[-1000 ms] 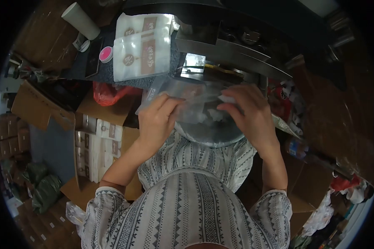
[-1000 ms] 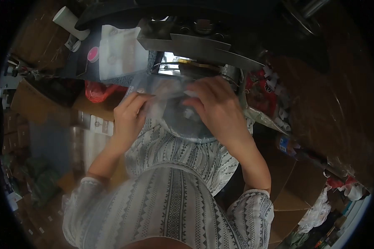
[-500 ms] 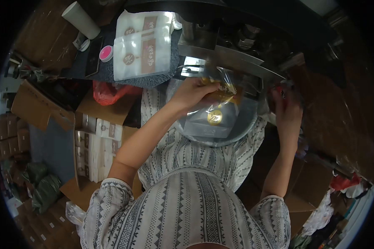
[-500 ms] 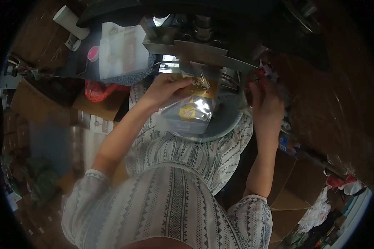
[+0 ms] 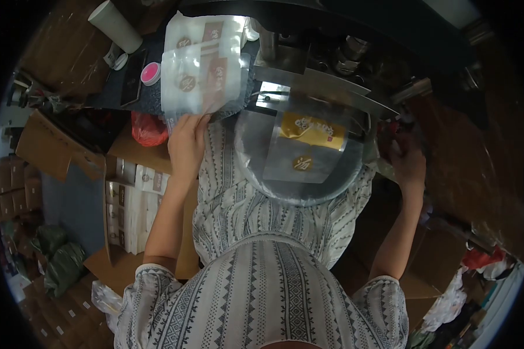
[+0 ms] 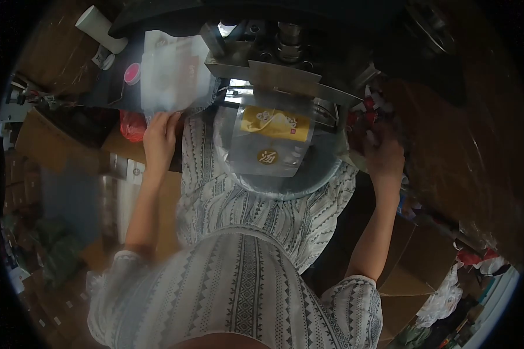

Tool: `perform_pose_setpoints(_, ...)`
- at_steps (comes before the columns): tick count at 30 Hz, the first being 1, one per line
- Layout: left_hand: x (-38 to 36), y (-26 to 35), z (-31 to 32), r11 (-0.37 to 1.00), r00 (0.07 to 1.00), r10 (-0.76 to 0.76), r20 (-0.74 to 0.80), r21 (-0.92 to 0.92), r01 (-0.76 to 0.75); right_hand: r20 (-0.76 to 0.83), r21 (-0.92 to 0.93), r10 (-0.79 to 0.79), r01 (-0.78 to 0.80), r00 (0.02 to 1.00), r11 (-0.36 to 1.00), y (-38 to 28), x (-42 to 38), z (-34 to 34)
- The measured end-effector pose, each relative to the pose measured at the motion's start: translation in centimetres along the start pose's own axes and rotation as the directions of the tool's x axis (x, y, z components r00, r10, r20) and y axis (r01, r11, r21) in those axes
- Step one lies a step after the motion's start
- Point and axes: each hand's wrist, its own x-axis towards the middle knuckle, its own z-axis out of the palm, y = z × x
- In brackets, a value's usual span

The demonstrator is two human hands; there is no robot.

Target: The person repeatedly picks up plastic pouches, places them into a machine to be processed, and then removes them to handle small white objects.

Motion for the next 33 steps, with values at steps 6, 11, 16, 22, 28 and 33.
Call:
perform_pose_setpoints(6,-1.4,3.7,-1.8,0.994,0.984,0.061,-0.165,-0.082,-0.076,0.025,0.466,-0.107,0.083,0.994,0.881,-3.7,-1.6,-1.8)
perform_pose_setpoints(11,-1.7,7.2,-1.8,0.975,0.987,0.146,-0.072,-0.159,-0.155,0.039,0.629,-0.332,0.235,0.942,0.741,-10.2,-2.6,-1.4)
perform_pose_setpoints(16,-1.8,7.7,-2.0,0.973,0.983,0.163,-0.082,-0.149,-0.174,0.066,0.416,-0.396,0.336,0.916,0.845,-11.9,-2.7,-0.2)
perform_pose_setpoints(22,-1.8,8.4,-2.1,0.945,0.964,0.267,-0.013,-0.193,-0.265,-0.112,0.278,-0.689,0.688,0.716,0.670,-12.6,-2.5,0.9)
perform_pose_setpoints(28,-1.8,9.1,0.2,0.856,0.894,0.354,0.273,-0.481,-0.192,0.174,0.575,-0.503,0.327,0.847,0.750,-11.7,-2.0,1.0)
perform_pose_setpoints(33,0.7,9.9,4.5,0.576,0.738,0.081,0.670,-0.636,0.514,0.026,0.400,-0.366,0.326,0.930,0.857,-9.6,-2.3,-0.6)
